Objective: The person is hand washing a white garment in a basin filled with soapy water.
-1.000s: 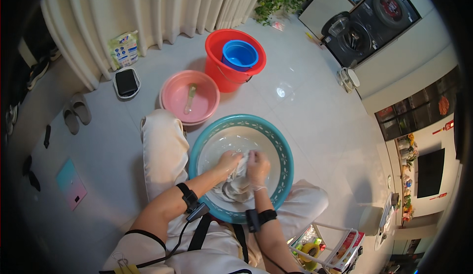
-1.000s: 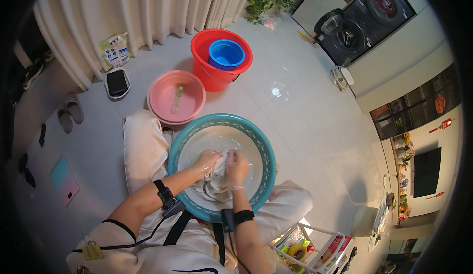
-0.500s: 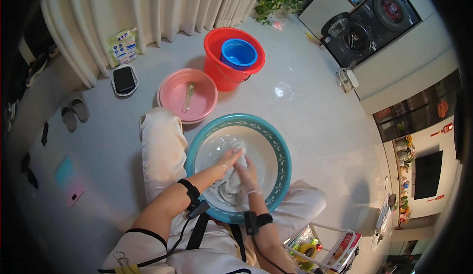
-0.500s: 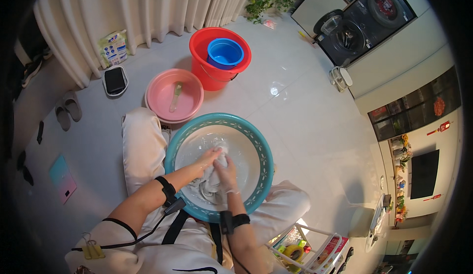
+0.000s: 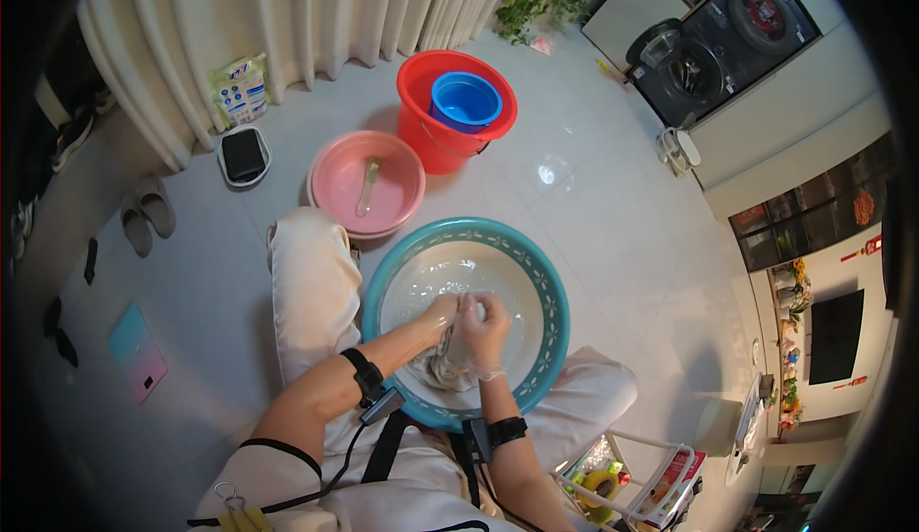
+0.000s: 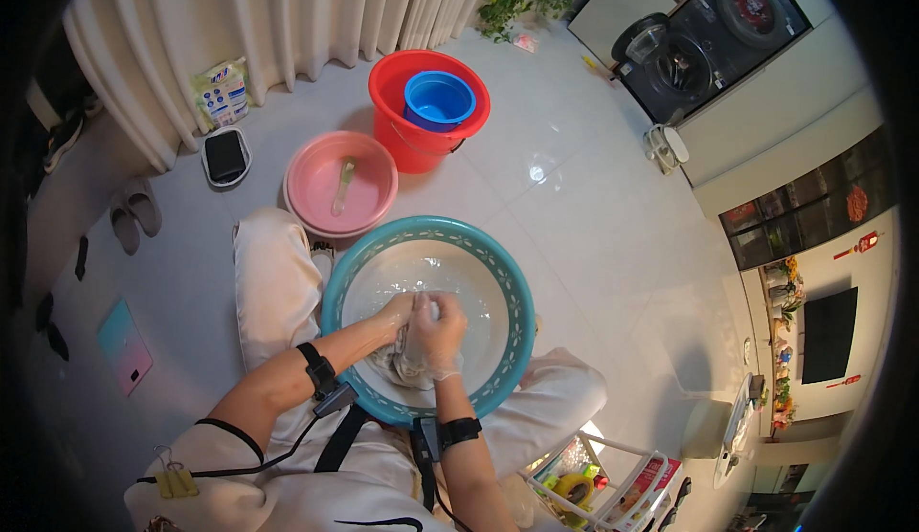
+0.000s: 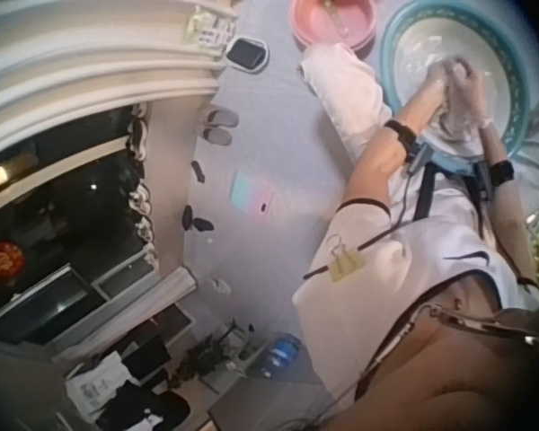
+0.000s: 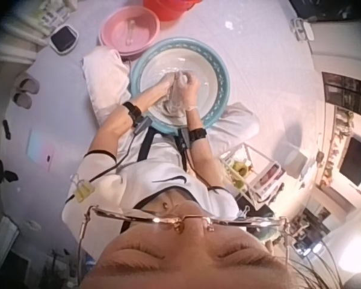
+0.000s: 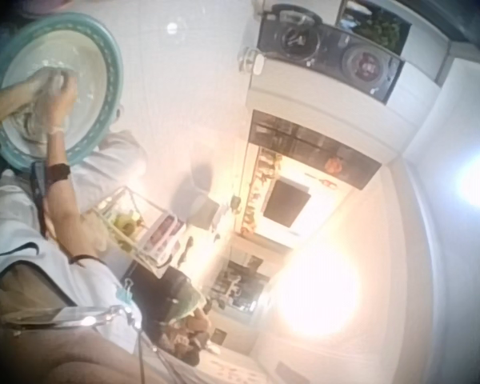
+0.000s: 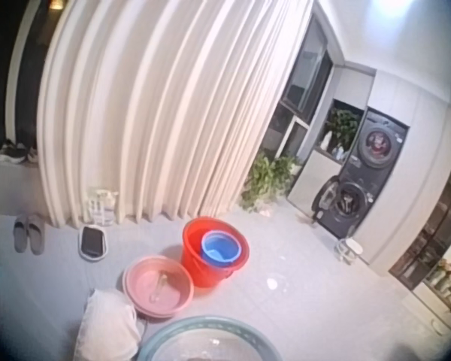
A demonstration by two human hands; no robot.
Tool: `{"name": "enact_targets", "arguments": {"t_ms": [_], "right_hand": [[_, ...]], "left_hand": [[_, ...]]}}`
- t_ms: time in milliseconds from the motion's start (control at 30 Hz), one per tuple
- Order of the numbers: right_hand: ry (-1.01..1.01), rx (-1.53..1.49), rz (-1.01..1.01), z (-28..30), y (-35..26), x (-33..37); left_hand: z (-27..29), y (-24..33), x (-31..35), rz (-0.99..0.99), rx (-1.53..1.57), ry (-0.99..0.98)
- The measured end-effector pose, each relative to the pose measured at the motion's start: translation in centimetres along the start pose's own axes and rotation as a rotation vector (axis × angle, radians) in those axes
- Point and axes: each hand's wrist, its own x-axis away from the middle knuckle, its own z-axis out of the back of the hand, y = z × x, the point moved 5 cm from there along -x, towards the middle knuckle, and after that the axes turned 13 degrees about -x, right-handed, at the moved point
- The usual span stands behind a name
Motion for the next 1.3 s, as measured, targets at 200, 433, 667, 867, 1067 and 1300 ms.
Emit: {"name": "enact_targets", "arguments": {"t_ms": [200, 433, 667, 867, 1067, 1300], "right_hand": [[0.04, 0.018, -0.187, 4.1, 8.4, -2.4], [-0.205, 0.261, -0.268, 1.7, 13.9, -0.2], [-0.208, -0.09, -0.142, -2.5, -0.5, 3.2], [-0.117, 0.082, 0.18, -2.1, -4.4, 2.5], [0.027, 0.1, 0.071, 0.7, 0.2, 0.2], [0.066, 0.197, -0.337, 7.7, 6.5, 2.0]], "left_hand": [[-0.2, 4.0, 2.5, -0.291, -0.556, 0.178], [3.8, 1.6, -1.3, -0.261, -0.471, 0.515], [3.5, 0.9, -0.6, 0.005, 0.045, 0.056], [-0.3, 0.3, 0.9, 0.065, 0.214, -0.116], [0.4, 1.2, 0.4, -0.172, -0.102, 0.067], [0.0, 6.5, 3.9, -0.691, -0.792, 0.45]]}}
